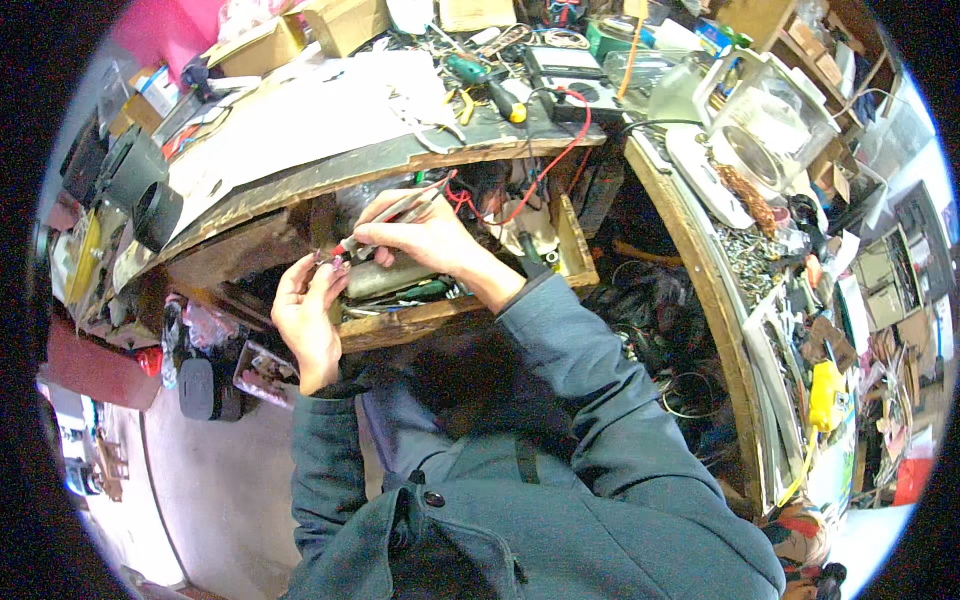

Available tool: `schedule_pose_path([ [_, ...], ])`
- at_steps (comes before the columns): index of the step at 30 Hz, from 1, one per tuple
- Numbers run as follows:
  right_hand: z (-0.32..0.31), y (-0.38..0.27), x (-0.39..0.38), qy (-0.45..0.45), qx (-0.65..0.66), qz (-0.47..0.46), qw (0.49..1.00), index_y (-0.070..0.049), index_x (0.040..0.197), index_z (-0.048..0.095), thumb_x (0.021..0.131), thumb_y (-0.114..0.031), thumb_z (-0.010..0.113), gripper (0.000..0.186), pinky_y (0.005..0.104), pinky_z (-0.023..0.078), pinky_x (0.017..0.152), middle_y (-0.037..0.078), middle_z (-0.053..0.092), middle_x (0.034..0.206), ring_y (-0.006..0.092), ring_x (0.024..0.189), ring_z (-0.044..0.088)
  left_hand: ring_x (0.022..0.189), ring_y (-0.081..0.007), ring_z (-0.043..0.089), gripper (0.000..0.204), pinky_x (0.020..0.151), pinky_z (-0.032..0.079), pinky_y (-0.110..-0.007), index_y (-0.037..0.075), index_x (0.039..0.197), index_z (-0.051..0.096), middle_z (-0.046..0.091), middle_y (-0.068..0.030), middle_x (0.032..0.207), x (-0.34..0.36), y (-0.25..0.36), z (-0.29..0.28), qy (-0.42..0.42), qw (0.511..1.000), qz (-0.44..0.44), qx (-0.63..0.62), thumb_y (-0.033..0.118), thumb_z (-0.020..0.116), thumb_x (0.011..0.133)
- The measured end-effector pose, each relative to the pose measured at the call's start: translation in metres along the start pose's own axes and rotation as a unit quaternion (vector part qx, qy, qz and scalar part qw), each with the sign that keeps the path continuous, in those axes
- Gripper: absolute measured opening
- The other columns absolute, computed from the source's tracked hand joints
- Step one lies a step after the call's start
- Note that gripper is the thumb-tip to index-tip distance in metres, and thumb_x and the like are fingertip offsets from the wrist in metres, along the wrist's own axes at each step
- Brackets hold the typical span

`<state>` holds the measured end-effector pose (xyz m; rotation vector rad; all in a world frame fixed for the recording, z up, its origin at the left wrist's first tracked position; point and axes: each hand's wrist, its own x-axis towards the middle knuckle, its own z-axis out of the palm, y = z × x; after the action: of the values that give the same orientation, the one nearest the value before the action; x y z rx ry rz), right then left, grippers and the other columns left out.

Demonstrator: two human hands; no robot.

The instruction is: The person works at a cluttered workbench, using a soldering iron and pliers to manipulate small electronic components and wires. They repeatedly heat and adjust connections on a small device, occasionally retrieving additional items from a drawer.

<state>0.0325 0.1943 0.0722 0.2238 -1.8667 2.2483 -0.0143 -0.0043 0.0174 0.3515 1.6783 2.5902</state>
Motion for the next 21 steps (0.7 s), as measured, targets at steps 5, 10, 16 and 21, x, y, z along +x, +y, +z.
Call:
schedule_pose_path([
  [5,-0.0026,0.0001,0.0004,-0.002,0.001,0.011,1.0,-0.001,0.103,0.074,0.09,-0.011,0.078,0.017,0.0238,0.053,0.06,0.004,0.072,0.079,0.01,0.064,0.066,0.092,-0.0231,0.072,0.028,0.083,0.064,-0.035,-0.008,0.119,0.061,0.068,-0.0141,0.108,0.0005,0.003,0.0035,0.008,1.0,-0.009,-0.008,-0.004,0.069,0.093],
  [10,0.0055,0.0009,-0.0013,0.008,0.0,0.012,1.0,-0.004,0.095,0.075,0.091,-0.011,0.077,0.009,0.0238,0.052,0.056,0.003,0.071,0.077,0.0085,0.063,0.064,0.094,-0.0258,0.073,0.029,0.086,0.062,-0.037,-0.006,0.123,0.059,0.069,-0.015,0.111,-0.0004,-0.0002,-0.0044,-0.008,1.0,0.001,-0.005,-0.001,0.066,0.095],
  [16,-0.0034,0.0051,0.0004,0.056,0.024,-0.018,0.998,-0.002,0.095,0.069,0.094,-0.012,0.074,0.012,0.0264,0.053,0.056,0.006,0.071,0.081,0.0117,0.063,0.065,0.1,-0.0227,0.071,0.027,0.09,0.061,-0.038,-0.004,0.123,0.062,0.069,-0.0134,0.114,-0.0002,-0.001,-0.0038,-0.015,0.999,-0.005,-0.032,-0.001,0.064,0.096],
  [21,-0.0011,0.0066,0.0015,0.065,0.032,-0.025,0.997,-0.002,0.096,0.067,0.097,-0.016,0.072,0.015,0.0273,0.054,0.058,0.008,0.071,0.084,0.013,0.064,0.065,0.1,-0.0251,0.072,0.028,0.091,0.061,-0.039,-0.005,0.124,0.062,0.07,-0.015,0.113,0.0013,0.0047,-0.0058,-0.042,0.998,-0.014,-0.037,-0.005,0.061,0.097],
])
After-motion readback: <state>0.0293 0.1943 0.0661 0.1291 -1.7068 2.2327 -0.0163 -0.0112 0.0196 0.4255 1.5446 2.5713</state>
